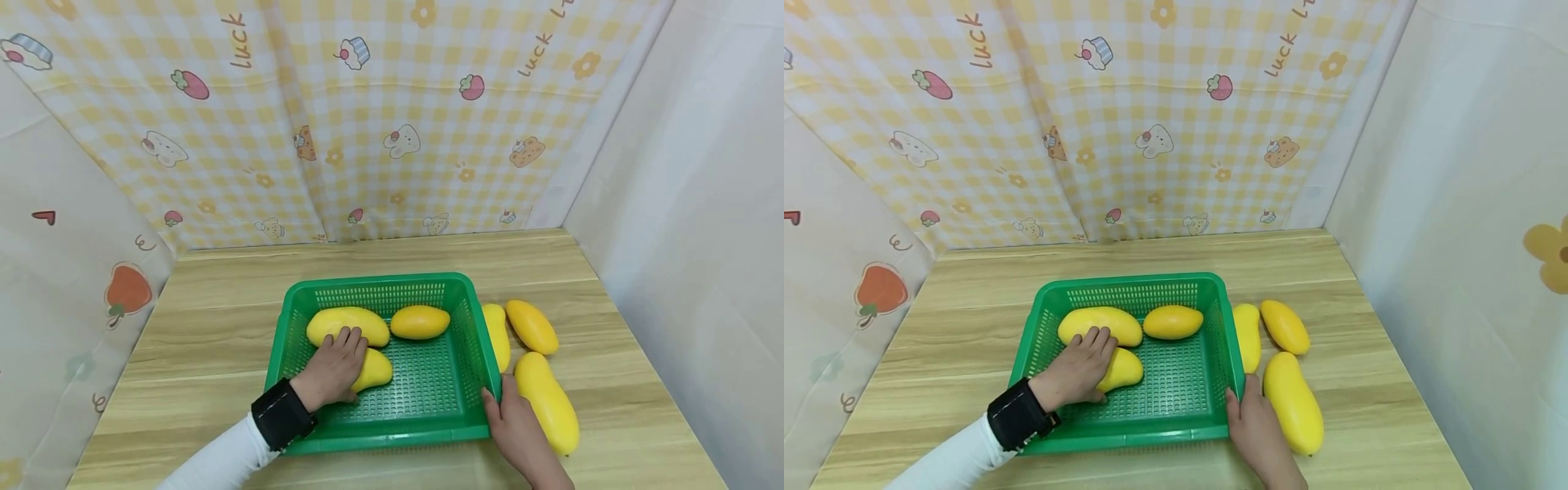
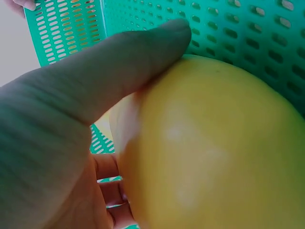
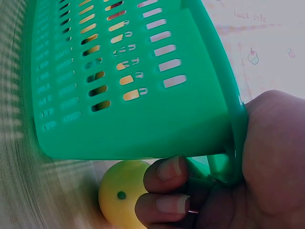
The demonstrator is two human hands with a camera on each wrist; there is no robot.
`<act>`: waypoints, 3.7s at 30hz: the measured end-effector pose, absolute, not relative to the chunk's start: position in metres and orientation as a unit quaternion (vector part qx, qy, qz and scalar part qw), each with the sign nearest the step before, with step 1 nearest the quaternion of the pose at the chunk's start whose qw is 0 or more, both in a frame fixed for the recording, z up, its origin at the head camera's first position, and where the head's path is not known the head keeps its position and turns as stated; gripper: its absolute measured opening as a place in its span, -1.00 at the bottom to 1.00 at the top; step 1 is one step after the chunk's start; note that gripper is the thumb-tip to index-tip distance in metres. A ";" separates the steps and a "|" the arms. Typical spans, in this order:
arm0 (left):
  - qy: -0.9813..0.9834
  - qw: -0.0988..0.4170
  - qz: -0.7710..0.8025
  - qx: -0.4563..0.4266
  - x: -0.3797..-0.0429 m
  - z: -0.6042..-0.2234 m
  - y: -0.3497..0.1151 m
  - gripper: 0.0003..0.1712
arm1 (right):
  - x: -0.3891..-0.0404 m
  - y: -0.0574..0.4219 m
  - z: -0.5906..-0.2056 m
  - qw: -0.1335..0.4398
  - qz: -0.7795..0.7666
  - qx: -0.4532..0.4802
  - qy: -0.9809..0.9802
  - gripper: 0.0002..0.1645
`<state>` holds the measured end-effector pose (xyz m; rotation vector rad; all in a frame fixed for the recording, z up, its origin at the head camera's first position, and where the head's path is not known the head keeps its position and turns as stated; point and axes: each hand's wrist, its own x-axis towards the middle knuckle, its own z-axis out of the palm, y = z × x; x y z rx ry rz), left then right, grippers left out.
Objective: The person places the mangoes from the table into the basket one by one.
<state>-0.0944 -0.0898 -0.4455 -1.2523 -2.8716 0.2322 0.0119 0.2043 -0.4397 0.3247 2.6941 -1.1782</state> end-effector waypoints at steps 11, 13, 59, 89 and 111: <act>-0.917 -0.003 0.050 -0.395 -0.091 -0.438 -0.093 0.04 | 0.012 0.204 -0.441 0.094 -0.412 0.114 0.899 -0.67; -0.919 -0.008 0.033 -0.394 -0.091 -0.433 -0.095 0.03 | 0.012 0.204 -0.440 0.093 -0.414 0.115 0.898 -0.68; -0.919 -0.135 -0.371 -0.020 -0.065 -0.439 -0.198 -0.33 | 0.011 0.205 -0.441 0.105 -0.403 0.109 0.903 -0.67; -0.857 -0.188 -0.480 0.031 -0.056 -0.447 -0.187 -0.50 | -0.006 0.243 -0.399 0.091 -0.251 0.026 0.963 -0.50; -0.854 -0.183 -0.486 0.039 -0.055 -0.443 -0.188 -0.51 | -0.049 0.292 -0.396 -0.023 -0.169 -0.007 0.985 -0.53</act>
